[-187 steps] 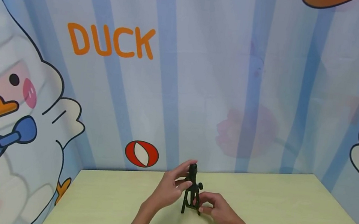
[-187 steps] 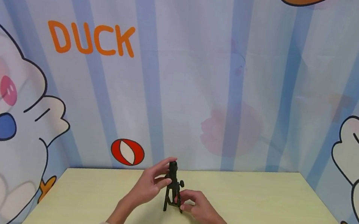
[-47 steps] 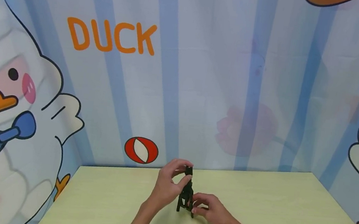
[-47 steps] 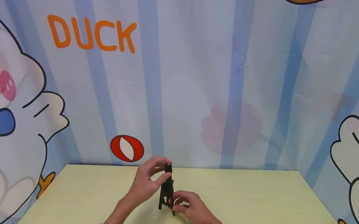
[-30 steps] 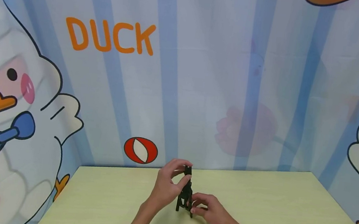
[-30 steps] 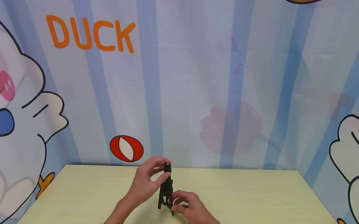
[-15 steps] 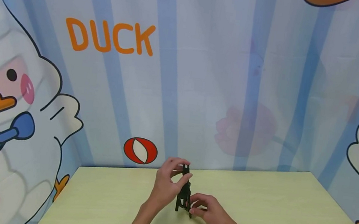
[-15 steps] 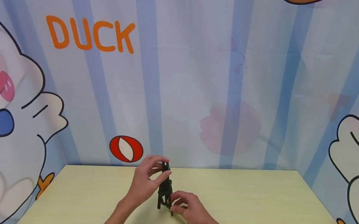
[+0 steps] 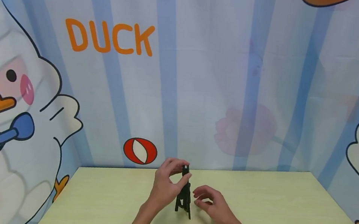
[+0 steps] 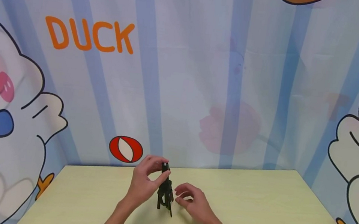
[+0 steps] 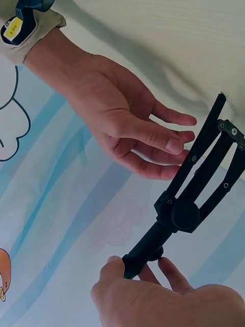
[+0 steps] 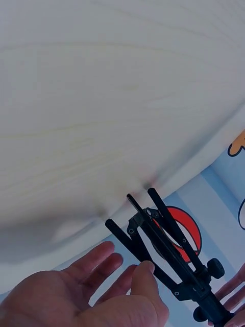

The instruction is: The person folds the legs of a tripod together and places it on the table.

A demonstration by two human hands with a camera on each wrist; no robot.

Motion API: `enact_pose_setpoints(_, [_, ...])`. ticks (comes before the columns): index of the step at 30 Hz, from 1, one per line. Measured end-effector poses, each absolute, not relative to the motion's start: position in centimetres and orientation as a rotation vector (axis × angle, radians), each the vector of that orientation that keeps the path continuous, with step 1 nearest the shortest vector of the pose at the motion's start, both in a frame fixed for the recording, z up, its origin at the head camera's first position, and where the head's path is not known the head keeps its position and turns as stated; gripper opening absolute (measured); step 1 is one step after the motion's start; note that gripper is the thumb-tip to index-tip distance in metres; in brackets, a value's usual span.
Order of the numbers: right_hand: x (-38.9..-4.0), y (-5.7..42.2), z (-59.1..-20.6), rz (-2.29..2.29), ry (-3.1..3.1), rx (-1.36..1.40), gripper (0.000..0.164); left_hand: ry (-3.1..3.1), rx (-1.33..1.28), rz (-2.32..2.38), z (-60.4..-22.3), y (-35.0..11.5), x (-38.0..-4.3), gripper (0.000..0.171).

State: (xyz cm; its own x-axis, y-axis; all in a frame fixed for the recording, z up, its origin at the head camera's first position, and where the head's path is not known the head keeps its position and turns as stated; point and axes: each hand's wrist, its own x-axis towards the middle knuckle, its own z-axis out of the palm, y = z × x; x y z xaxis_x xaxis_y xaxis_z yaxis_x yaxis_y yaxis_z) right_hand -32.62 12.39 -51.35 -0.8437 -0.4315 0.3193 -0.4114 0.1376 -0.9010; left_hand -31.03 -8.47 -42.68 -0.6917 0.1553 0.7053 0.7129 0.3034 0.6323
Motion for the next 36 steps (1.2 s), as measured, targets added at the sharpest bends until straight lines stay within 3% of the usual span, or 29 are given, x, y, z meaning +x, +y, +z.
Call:
enact_pose_setpoints(7, [-32.76, 12.29, -51.65, -1.925, 2.314, -0.917, 0.029, -2.039, -0.82, -1.438, -42.75, -8.68, -31.08, 0.03])
enact_pose_setpoints(22, [-32.56, 12.07, -51.75, -1.85, 2.307, -0.91, 0.02, -2.036, -0.82, -1.48, -42.81, -8.46, -31.02, 0.033])
enact_pose_setpoints(36, [-32.67, 12.0, -52.12, -1.804, 2.254, -1.057, 0.022, -2.083, -0.836, -1.517, -42.93, -9.01, -30.98, 0.041])
